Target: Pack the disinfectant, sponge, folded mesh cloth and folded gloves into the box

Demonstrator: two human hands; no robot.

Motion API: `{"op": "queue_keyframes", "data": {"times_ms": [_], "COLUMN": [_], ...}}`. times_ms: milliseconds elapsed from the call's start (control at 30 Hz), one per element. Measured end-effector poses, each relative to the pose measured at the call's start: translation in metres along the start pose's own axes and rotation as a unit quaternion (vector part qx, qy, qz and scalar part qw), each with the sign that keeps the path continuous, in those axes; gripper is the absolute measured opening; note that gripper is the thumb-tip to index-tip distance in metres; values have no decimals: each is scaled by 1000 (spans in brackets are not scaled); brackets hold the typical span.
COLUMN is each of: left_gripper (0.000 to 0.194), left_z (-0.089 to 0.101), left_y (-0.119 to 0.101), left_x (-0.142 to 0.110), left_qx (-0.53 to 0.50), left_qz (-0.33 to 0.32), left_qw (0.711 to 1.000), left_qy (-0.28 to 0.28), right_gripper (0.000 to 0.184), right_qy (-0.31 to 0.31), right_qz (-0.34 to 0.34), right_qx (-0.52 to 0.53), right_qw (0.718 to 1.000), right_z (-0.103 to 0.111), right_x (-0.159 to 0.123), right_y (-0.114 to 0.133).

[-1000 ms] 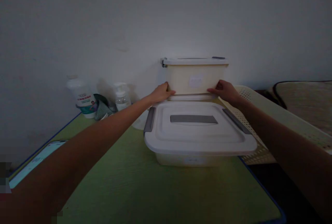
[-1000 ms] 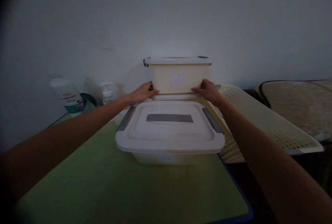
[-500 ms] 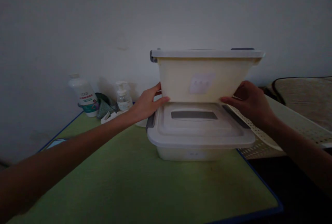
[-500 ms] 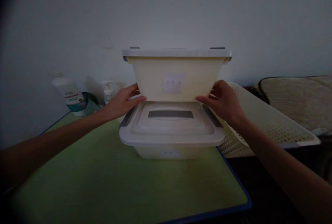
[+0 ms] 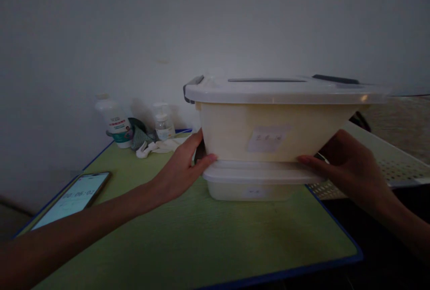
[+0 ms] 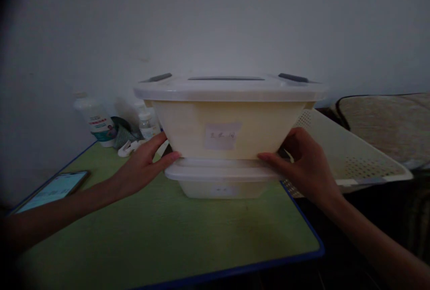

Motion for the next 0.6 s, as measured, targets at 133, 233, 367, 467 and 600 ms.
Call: {"op": "queue_keyframes", "data": {"times_ms": [133,233,367,467,600], "left_gripper": [51,53,59,60,65], "left_z": [-2,-4,-7,-8,-9], "left_y": [-3,-3,-1,4,10], "left_x": [-4,-7,-11,-14,-21], "left_qx": [-27,-37,-42,-45,-58], "left_qz": [-11,-4,-6,0,16], "left_qw": [1000,999,999,998,997], "left_qy": [9,19,30,33,38], "right_gripper": [42,44,44,42,40], "right_qy": [5,9,15,8,1], "right_qz": [4,12,15,19,17], "right_qx": [1,-9,-34,-81,-118], "right_qw": [1000,1000,999,997,993], "right_z": [1,2,6,10,8], "right_x": [-4,-6,-9,-9,-9], "right_y": [3,1,-6,-10,-4]}}
Point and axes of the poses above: each hand's wrist, its own x-axis towards the middle knuckle, its own z-axis out of the back of the hand, y = z × x, the point moved 7 cm from there along x, towards the middle knuckle, and after that the axes turned 6 degrees about x, right-handed, at the moved point
